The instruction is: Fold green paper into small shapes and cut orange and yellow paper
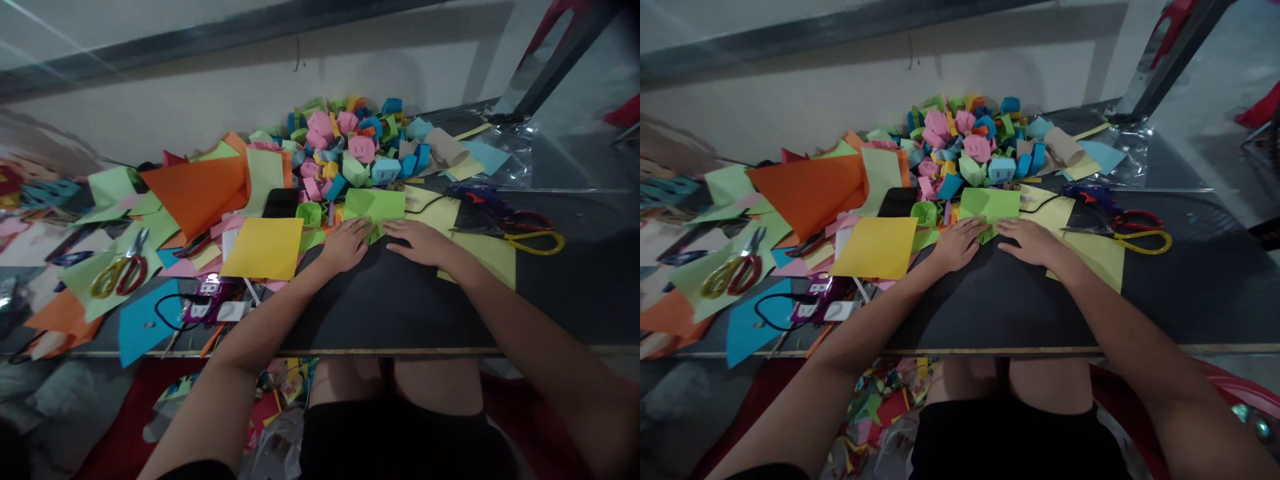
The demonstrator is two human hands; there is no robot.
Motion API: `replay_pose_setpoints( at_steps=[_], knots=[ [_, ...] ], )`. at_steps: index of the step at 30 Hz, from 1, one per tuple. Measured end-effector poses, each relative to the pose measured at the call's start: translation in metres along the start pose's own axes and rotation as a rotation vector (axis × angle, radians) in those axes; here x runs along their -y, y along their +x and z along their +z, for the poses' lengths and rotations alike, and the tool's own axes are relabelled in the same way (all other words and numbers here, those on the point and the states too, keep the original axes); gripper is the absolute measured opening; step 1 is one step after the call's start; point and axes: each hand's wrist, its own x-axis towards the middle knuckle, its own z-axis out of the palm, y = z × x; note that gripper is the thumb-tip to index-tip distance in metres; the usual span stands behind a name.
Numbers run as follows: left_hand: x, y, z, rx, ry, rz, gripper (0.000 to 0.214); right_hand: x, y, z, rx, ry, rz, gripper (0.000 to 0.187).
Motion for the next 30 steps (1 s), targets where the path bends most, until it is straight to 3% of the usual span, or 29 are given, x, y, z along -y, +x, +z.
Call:
replay_pose_setpoints(
  at_steps=[5, 9, 11, 15, 21, 26, 30],
  knots=[
    [0.000, 0.000, 0.002, -0.028, -0.023, 0.006, 0.048, 0.020, 0.000, 0.000, -0.116, -0.100, 0.047, 0.044],
    [0.004, 0.002, 0.003, -0.042, -0.057, 0.072, 0.041, 0.032, -0.001, -0.002, -0.158, -0.064, -0.118, 0.040],
    [0.006, 0.003, 0.004, -0.022, -0.082, 0.115, 0.038, 0.029, -0.002, -0.004, -0.195, -0.017, -0.185, 0.040],
    [0.011, 0.004, 0.004, 0.023, -0.127, 0.142, 0.039, 0.011, -0.004, -0.010, -0.291, 0.044, -0.158, 0.029],
    [0.009, 0.003, 0.003, -0.021, -0.144, 0.113, 0.036, -0.004, -0.003, -0.006, -0.207, 0.091, -0.075, 0.028],
    [0.008, 0.003, 0.006, -0.103, -0.134, -0.023, 0.042, 0.004, 0.000, 0.005, -0.131, 0.171, -0.042, 0.043],
    [0.013, 0.005, 0.011, -0.123, -0.143, -0.004, 0.046, 0.009, 0.000, 0.001, -0.124, 0.142, -0.071, 0.046]
  ],
)
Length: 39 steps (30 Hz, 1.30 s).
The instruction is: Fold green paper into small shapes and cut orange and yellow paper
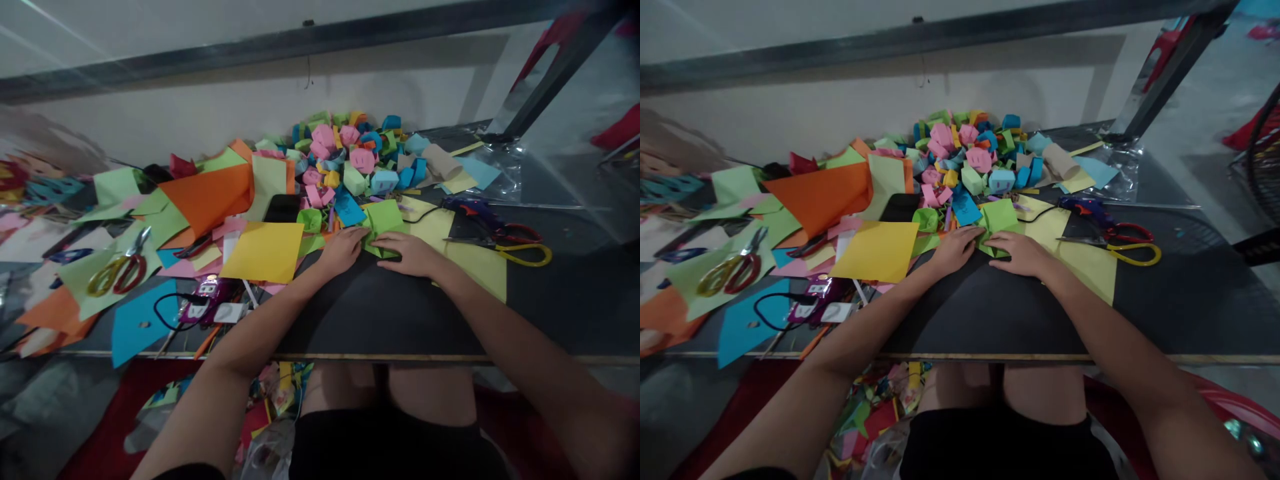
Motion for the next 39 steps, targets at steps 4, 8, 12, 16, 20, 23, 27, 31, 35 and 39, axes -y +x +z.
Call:
replay_pose_setpoints(
  at_steps=[4, 8, 12, 16, 20, 23, 27, 31, 35, 39],
  knots=[
    [0.004, 0.000, 0.005, 0.019, 0.012, 0.053, 0.049, -0.005, 0.000, -0.010, -0.070, -0.105, -0.023, 0.040],
    [-0.001, -0.003, 0.005, -0.015, 0.100, 0.030, 0.041, -0.013, 0.001, -0.008, -0.038, -0.116, -0.039, 0.039],
    [-0.010, -0.003, 0.000, -0.080, 0.165, -0.029, 0.034, -0.005, 0.002, -0.002, -0.044, -0.163, -0.017, 0.040],
    [-0.016, -0.001, -0.005, -0.035, 0.175, -0.075, 0.027, 0.006, 0.001, -0.006, -0.069, -0.216, 0.003, 0.045],
    [-0.019, -0.001, -0.007, -0.060, 0.188, -0.140, 0.026, 0.008, 0.000, -0.015, -0.049, -0.213, -0.043, 0.038],
    [-0.020, -0.002, -0.007, -0.104, 0.222, -0.188, 0.024, 0.004, -0.002, -0.020, 0.011, -0.230, -0.074, 0.031],
    [-0.021, -0.004, -0.007, -0.088, 0.217, -0.206, 0.027, -0.002, -0.004, -0.023, 0.039, -0.253, -0.077, 0.030],
    [-0.024, -0.004, -0.009, -0.083, 0.236, -0.202, 0.028, -0.008, -0.005, -0.025, 0.063, -0.194, -0.072, 0.033],
    [-0.023, -0.005, -0.014, -0.035, 0.295, -0.194, 0.030, -0.014, -0.004, -0.024, 0.065, -0.158, -0.028, 0.038],
    [-0.018, -0.005, -0.020, -0.001, 0.308, -0.191, 0.038, -0.018, -0.003, -0.021, 0.058, -0.134, 0.006, 0.038]
  ],
)
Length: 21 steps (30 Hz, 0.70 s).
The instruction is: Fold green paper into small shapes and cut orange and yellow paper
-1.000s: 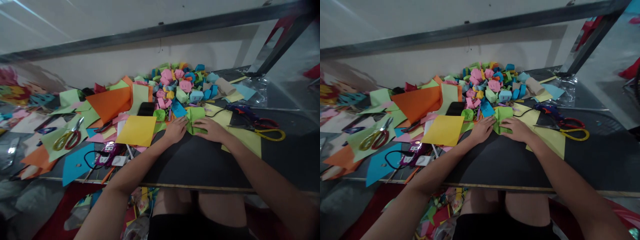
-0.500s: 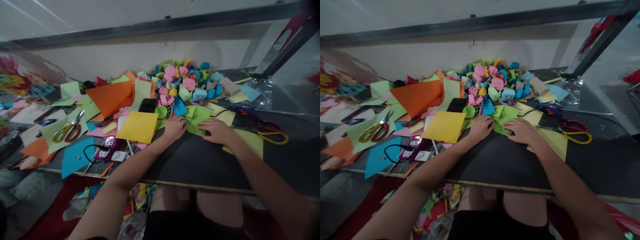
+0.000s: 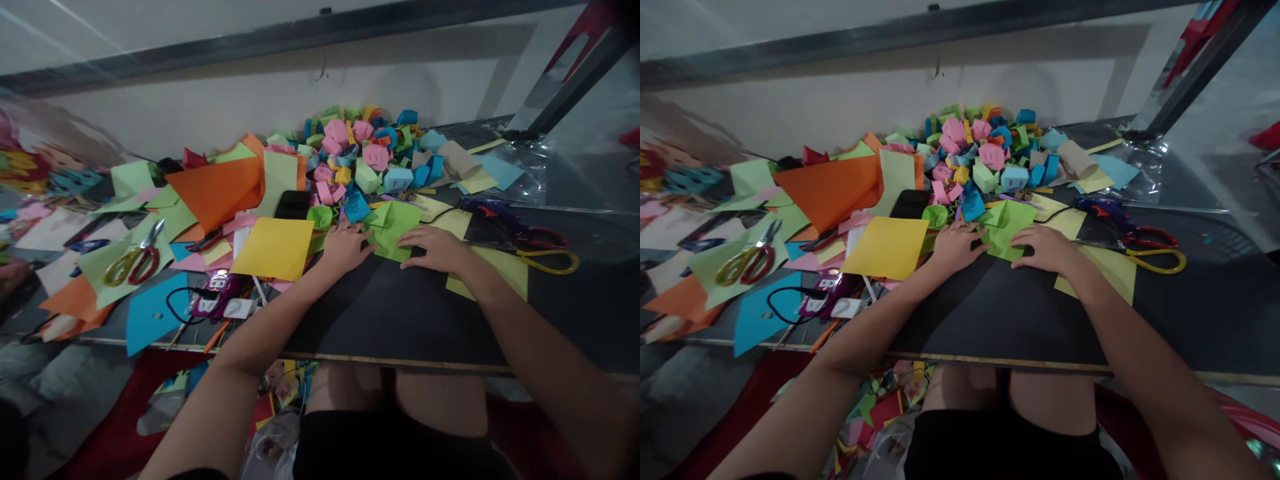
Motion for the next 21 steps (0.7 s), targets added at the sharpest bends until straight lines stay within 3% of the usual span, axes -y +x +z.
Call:
replay_pose_setpoints(
  at_steps=[7, 15, 21],
  knots=[
    [0.0012, 0.0002, -0.0027, 0.062, -0.089, -0.034, 0.042, -0.0023, -0.0009, -0.0012, 0.020, 0.031, -0.014, 0.045],
    [0.0021, -0.0020, -0.0008, 0.041, -0.063, -0.013, 0.045, 0.0002, -0.0021, -0.0028, -0.024, 0.033, -0.053, 0.030],
    [0.0043, -0.0023, 0.0033, 0.006, -0.064, 0.002, 0.043, -0.0075, -0.0009, -0.0043, 0.033, 0.078, -0.010, 0.044]
  ],
)
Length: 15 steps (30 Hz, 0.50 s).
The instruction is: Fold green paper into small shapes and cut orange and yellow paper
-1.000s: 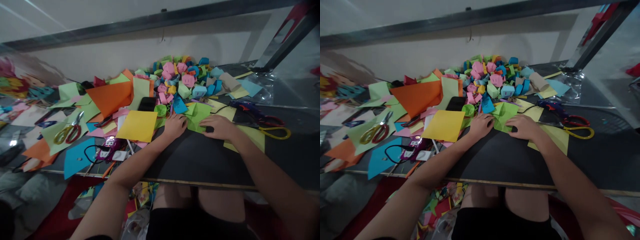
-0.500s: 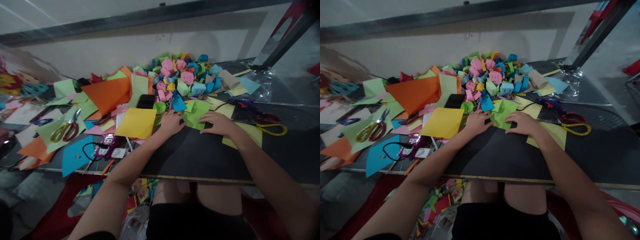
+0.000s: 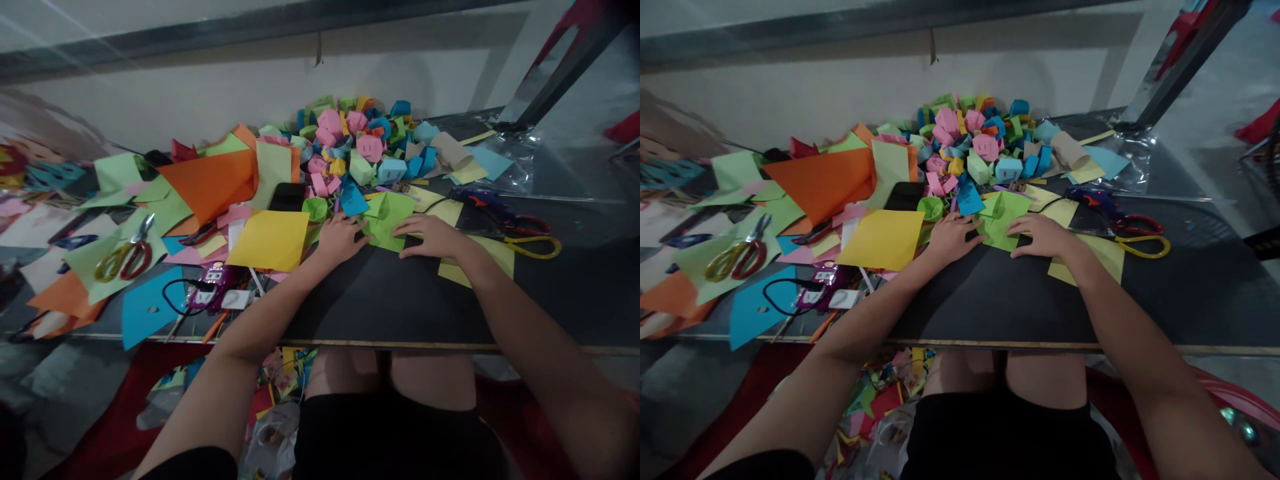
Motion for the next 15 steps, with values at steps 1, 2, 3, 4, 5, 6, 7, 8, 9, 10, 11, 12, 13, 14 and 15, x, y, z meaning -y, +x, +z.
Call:
replay_pose_setpoints(
  at_steps=[1, 2, 3, 4, 5, 6, 7, 8, 9, 10, 11, 12, 13, 14, 15],
  knots=[
    [0.0004, 0.0001, 0.0007, -0.008, 0.007, 0.002, 0.042, -0.0012, 0.0004, 0.0002, 0.003, 0.014, 0.001, 0.043],
    [0.0007, 0.0002, 0.0012, -0.011, 0.012, 0.002, 0.041, -0.0021, 0.0007, 0.0005, 0.003, 0.027, 0.001, 0.041],
    [0.0009, 0.0003, 0.0015, -0.010, 0.013, 0.003, 0.041, -0.0027, 0.0010, 0.0009, 0.003, 0.038, 0.001, 0.039],
    [0.0010, 0.0003, 0.0017, -0.007, 0.011, 0.005, 0.041, -0.0031, 0.0013, 0.0013, 0.005, 0.046, 0.001, 0.037],
    [0.0010, 0.0002, 0.0018, -0.004, 0.008, 0.008, 0.041, -0.0033, 0.0014, 0.0015, 0.008, 0.051, 0.002, 0.035],
    [0.0010, 0.0000, 0.0019, -0.004, 0.006, 0.013, 0.041, -0.0035, 0.0015, 0.0017, 0.012, 0.054, 0.002, 0.035],
    [0.0011, -0.0002, 0.0021, -0.008, 0.004, 0.019, 0.041, -0.0036, 0.0015, 0.0017, 0.018, 0.055, 0.000, 0.034],
    [0.0013, -0.0006, 0.0024, -0.017, 0.004, 0.025, 0.041, -0.0036, 0.0015, 0.0016, 0.022, 0.056, -0.002, 0.033],
    [0.0015, -0.0009, 0.0027, -0.027, 0.004, 0.030, 0.040, -0.0035, 0.0014, 0.0014, 0.025, 0.057, -0.005, 0.033],
    [0.0017, -0.0012, 0.0031, -0.037, 0.005, 0.033, 0.040, -0.0033, 0.0014, 0.0013, 0.027, 0.058, -0.009, 0.031],
    [0.0017, -0.0014, 0.0034, -0.046, 0.007, 0.036, 0.040, -0.0029, 0.0014, 0.0011, 0.026, 0.057, -0.013, 0.030],
    [0.0017, -0.0016, 0.0035, -0.049, 0.011, 0.038, 0.040, -0.0023, 0.0015, 0.0010, 0.023, 0.054, -0.016, 0.029],
    [0.0015, -0.0018, 0.0034, -0.048, 0.015, 0.036, 0.040, -0.0015, 0.0015, 0.0010, 0.018, 0.048, -0.018, 0.027],
    [0.0011, -0.0019, 0.0032, -0.040, 0.020, 0.032, 0.040, -0.0006, 0.0016, 0.0010, 0.013, 0.042, -0.019, 0.026],
    [0.0006, -0.0021, 0.0028, -0.029, 0.025, 0.027, 0.041, 0.0002, 0.0016, 0.0012, 0.011, 0.034, -0.022, 0.025]
  ],
)
